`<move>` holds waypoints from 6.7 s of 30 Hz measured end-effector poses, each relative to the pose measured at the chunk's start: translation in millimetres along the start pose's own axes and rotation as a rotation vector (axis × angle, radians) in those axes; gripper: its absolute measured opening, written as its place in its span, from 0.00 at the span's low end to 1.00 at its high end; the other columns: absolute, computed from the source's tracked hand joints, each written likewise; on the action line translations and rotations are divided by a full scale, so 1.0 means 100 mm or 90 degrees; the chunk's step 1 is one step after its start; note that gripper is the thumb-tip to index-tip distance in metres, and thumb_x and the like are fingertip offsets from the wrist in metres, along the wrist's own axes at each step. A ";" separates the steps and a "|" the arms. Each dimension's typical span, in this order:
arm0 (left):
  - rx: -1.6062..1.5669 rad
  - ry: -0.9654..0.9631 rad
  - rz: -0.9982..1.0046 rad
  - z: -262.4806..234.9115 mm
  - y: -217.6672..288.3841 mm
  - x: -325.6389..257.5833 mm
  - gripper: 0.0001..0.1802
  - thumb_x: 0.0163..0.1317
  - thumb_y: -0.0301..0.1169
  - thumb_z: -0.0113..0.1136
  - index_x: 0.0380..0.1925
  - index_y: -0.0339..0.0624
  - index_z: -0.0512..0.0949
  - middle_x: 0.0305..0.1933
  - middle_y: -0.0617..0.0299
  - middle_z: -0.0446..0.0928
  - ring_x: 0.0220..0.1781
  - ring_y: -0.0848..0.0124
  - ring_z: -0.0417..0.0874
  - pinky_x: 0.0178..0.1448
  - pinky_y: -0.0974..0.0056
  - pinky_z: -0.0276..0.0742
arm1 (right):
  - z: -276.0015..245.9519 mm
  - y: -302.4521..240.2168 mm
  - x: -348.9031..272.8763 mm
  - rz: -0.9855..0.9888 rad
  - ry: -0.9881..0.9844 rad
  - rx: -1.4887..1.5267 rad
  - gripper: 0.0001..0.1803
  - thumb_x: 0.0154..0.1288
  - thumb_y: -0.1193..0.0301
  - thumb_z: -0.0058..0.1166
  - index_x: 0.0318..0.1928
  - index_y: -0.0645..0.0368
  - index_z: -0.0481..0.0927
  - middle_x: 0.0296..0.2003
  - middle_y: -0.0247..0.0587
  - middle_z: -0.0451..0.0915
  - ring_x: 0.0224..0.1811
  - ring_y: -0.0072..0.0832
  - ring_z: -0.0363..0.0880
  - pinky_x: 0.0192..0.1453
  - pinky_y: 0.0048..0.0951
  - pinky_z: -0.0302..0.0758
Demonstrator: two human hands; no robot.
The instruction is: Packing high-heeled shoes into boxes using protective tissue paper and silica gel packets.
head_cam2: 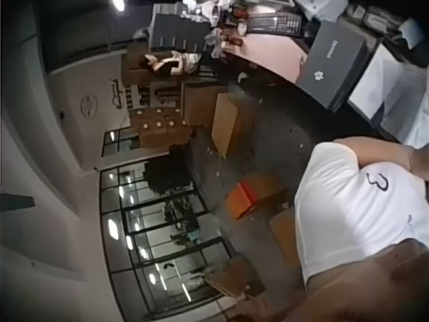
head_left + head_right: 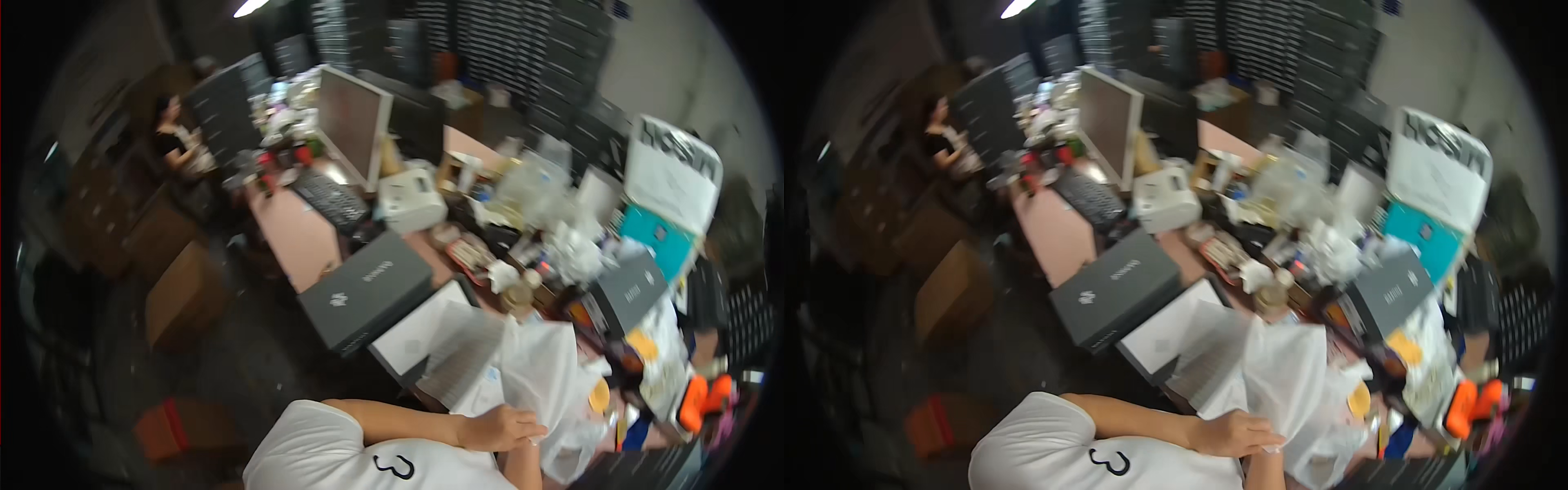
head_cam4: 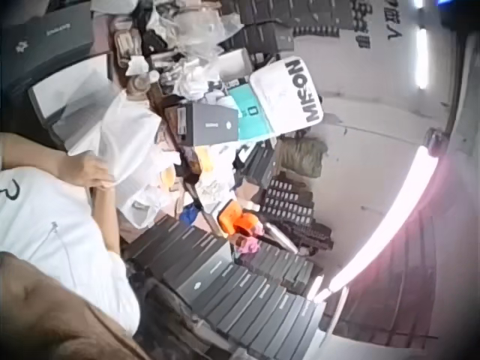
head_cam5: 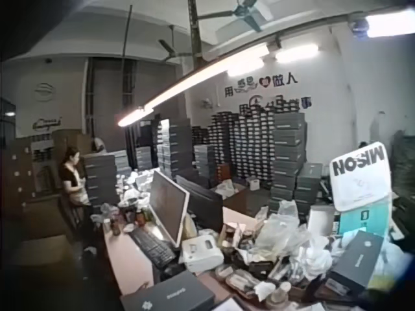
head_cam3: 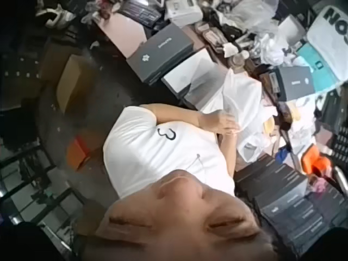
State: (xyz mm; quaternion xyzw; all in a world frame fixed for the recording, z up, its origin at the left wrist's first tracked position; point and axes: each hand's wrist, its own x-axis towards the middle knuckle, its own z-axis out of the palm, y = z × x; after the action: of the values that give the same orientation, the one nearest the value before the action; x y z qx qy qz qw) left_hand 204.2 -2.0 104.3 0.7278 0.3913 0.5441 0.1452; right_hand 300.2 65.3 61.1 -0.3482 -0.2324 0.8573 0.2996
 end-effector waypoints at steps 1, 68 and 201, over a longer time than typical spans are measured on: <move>0.023 -0.023 -0.022 0.07 -0.11 -0.15 0.23 0.54 0.29 0.64 0.51 0.34 0.75 0.35 0.59 0.73 0.32 0.60 0.79 0.33 0.62 0.77 | 0.02 0.03 0.01 -0.004 0.006 -0.053 0.20 0.69 0.66 0.42 0.56 0.65 0.66 0.51 0.49 0.73 0.52 0.37 0.75 0.49 0.33 0.74; 0.424 -0.543 -0.293 0.65 -1.77 -0.70 0.45 0.44 0.56 0.68 0.57 0.34 0.70 0.64 0.40 0.63 0.65 0.49 0.64 0.67 0.45 0.56 | -2.35 -0.61 -1.02 -0.369 0.622 -1.127 0.28 0.54 0.70 0.63 0.58 0.53 0.73 0.57 0.52 0.67 0.62 0.50 0.62 0.64 0.51 0.58; 0.678 -0.048 -0.716 -3.90 -1.31 -1.53 0.27 0.54 0.42 0.67 0.42 0.26 0.77 0.35 0.50 0.82 0.36 0.63 0.83 0.42 0.56 0.77 | -0.14 -0.79 -1.18 -0.166 0.038 -1.021 0.27 0.60 0.68 0.59 0.59 0.62 0.71 0.51 0.54 0.76 0.47 0.52 0.77 0.50 0.41 0.75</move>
State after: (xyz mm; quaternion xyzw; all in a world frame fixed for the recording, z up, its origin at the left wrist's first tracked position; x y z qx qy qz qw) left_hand -218.4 -112.1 59.5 0.4093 0.9057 0.1018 0.0435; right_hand 406.9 44.7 154.3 -0.4499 -0.8066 0.3784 0.0623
